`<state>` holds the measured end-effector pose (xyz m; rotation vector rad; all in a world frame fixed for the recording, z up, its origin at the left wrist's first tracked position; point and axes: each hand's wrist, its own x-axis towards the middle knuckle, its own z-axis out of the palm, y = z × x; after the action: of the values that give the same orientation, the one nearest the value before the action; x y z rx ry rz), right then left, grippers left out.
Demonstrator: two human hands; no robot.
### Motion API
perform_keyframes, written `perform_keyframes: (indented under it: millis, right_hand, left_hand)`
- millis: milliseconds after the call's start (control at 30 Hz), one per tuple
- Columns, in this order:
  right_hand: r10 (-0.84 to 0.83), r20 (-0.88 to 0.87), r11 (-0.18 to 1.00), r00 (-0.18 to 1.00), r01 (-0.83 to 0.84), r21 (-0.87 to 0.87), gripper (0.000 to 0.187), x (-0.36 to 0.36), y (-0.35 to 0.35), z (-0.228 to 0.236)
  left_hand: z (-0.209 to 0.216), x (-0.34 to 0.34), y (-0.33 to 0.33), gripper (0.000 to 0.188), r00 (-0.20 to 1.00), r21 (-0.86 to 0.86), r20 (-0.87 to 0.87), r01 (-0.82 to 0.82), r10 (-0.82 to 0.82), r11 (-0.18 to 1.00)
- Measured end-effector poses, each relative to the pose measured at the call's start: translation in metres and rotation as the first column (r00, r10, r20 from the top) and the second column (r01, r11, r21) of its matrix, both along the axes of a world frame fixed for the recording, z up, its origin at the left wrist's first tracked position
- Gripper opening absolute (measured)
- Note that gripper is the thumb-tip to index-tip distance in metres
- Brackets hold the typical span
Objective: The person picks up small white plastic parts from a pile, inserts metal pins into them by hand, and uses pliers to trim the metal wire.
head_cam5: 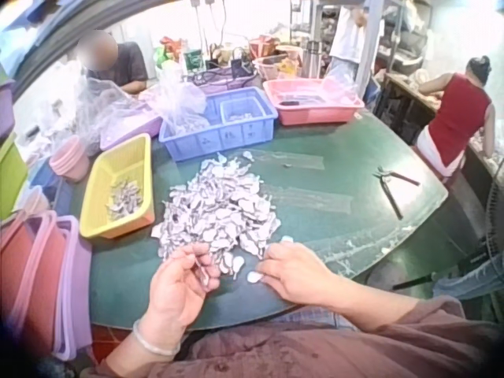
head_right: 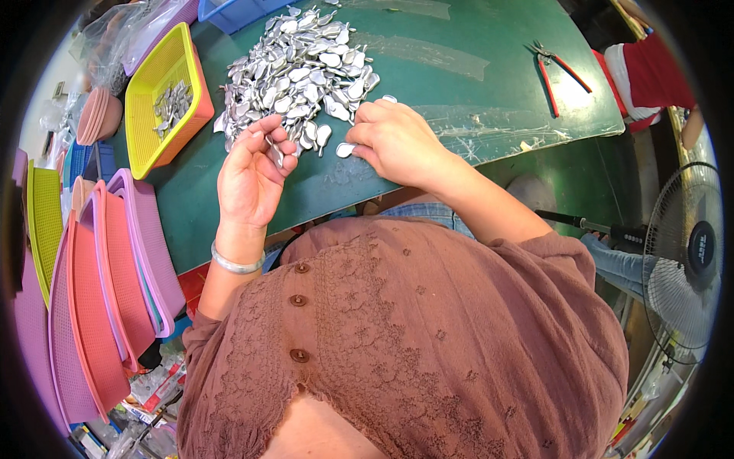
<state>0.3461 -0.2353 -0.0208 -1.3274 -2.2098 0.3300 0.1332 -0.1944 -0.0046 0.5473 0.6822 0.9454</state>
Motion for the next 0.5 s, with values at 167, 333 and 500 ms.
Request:
perform_keyframes:
  millis: [167,333,500]
  right_hand:
    - [0.054,-0.060,0.995,0.997,-0.049,0.082,0.015,-0.001,0.003,0.004]
    - [0.144,-0.224,0.983,0.964,-0.113,0.143,0.016,-0.007,0.003,0.016]
    - [-0.021,-0.578,0.965,0.816,-0.135,-0.225,0.016,-0.001,0.000,0.019]
  left_hand:
    - [0.008,0.007,-0.008,0.018,0.930,0.024,-0.342,0.154,-0.136,0.988]
    - [0.005,0.011,-0.013,0.017,0.862,-0.019,-0.392,0.342,-0.322,0.939]
    - [0.003,0.013,-0.015,0.014,0.942,-0.016,-0.265,0.210,-0.206,0.978]
